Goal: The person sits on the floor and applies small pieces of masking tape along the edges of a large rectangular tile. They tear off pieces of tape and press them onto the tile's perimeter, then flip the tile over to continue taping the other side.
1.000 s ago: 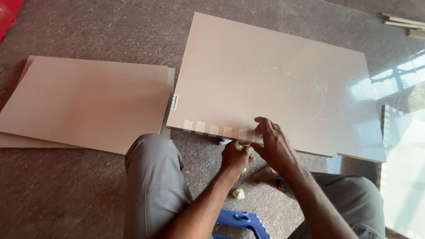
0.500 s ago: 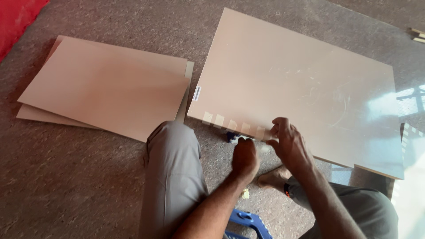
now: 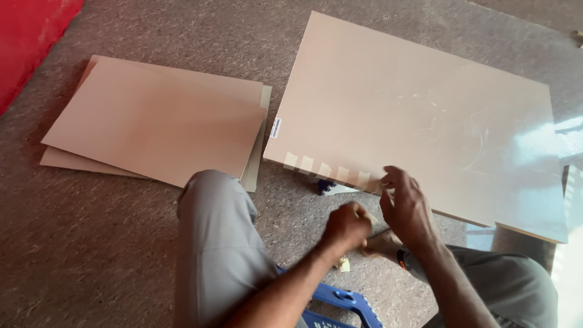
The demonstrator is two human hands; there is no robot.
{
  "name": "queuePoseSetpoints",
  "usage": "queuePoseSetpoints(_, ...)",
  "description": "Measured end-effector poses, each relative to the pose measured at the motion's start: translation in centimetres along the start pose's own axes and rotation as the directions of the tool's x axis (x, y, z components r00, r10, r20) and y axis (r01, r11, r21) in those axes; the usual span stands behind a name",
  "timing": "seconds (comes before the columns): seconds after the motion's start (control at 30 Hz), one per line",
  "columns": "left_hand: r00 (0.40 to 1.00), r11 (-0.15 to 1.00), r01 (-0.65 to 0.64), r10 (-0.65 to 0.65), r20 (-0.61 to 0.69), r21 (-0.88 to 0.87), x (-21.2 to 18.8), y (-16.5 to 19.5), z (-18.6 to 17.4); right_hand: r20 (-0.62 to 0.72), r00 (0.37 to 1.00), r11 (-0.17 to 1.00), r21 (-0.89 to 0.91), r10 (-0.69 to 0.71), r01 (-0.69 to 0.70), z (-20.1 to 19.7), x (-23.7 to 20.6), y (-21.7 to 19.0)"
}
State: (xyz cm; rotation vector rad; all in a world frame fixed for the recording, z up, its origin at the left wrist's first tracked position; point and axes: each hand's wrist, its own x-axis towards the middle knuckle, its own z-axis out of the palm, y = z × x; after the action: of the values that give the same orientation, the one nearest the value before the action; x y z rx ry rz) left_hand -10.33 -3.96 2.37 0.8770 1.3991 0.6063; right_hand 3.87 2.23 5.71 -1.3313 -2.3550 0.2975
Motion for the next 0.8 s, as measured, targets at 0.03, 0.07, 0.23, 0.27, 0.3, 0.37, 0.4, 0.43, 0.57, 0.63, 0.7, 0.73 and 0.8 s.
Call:
queuePoseSetpoints(0.03,1.0,0.998,0.014,-0.014,0.003,-0.055,0.2,0.2,-0.6,-0.017,0.999,0.997,-0.064,-0.042,0.04,0.1,-0.1,-0.2)
queuePoseSetpoints(0.07,1.0,0.994,0.024,-0.024,0.009,-0.11,0.3,0.1,-1.1,0.015,0.999,0.992,-0.114,-0.044,0.046,0.1,-0.1,-0.3)
queuePoseSetpoints(0.23,0.994,0.982,0.107,-0.109,-0.003,-0.158,1.8,-1.3,-1.4,0.112,0.992,0.945,-0.313,-0.059,0.092,0.3,0.9,-0.2)
queuePoseSetpoints(0.27,0.991,0.973,0.131,-0.133,0.002,-0.193,2.1,-1.7,-1.4,0.107,0.994,0.966,-0.255,-0.025,0.052,0.3,0.8,-0.1)
queuePoseSetpoints(0.3,0.993,0.937,0.117,-0.107,0.051,-0.329,2.4,-2.0,-1.2,0.105,0.994,0.981,-0.193,0.009,0.011,0.3,0.6,0.1)
queuePoseSetpoints(0.37,0.99,0.809,0.102,-0.028,0.135,-0.579,3.3,-2.5,-1.0,0.108,0.992,0.995,-0.07,0.073,-0.065,0.6,-0.5,0.4)
queuePoseSetpoints(0.4,0.987,0.778,0.107,-0.011,0.158,-0.619,3.8,-2.7,-0.9,0.112,0.989,0.995,-0.009,0.1,-0.099,0.8,-1.6,0.4)
queuePoseSetpoints(0.43,0.984,0.746,0.11,0.01,0.177,-0.657,4.4,-2.8,-0.8,0.118,0.985,0.99,0.052,0.124,-0.131,1.2,-2.6,0.4)
queuePoseSetpoints(0.57,0.97,0.688,0.018,0.164,0.18,-0.726,6.3,-3.8,0.4,0.047,0.98,0.968,0.154,0.192,-0.197,2.8,-6.1,0.1)
queuePoseSetpoints(0.63,0.991,0.752,0.013,0.076,0.107,-0.659,7.0,-4.2,1.2,0.016,0.967,0.936,0.248,0.256,-0.251,3.0,-7.0,0.0)
queuePoseSetpoints(0.7,0.999,0.812,0.036,-0.017,0.037,-0.582,7.7,-4.3,1.7,0.049,0.959,0.931,0.228,0.28,-0.284,2.8,-7.3,-0.3)
queuePoseSetpoints(0.73,0.999,0.827,0.051,-0.053,0.013,-0.56,8.0,-4.2,1.9,0.064,0.954,0.93,0.216,0.292,-0.299,2.5,-7.3,-0.5)
queuePoseSetpoints(0.8,0.996,0.845,0.021,-0.065,-0.063,-0.534,8.6,-3.9,2.1,0.081,0.939,0.919,0.191,0.335,-0.345,1.8,-7.1,-0.8)
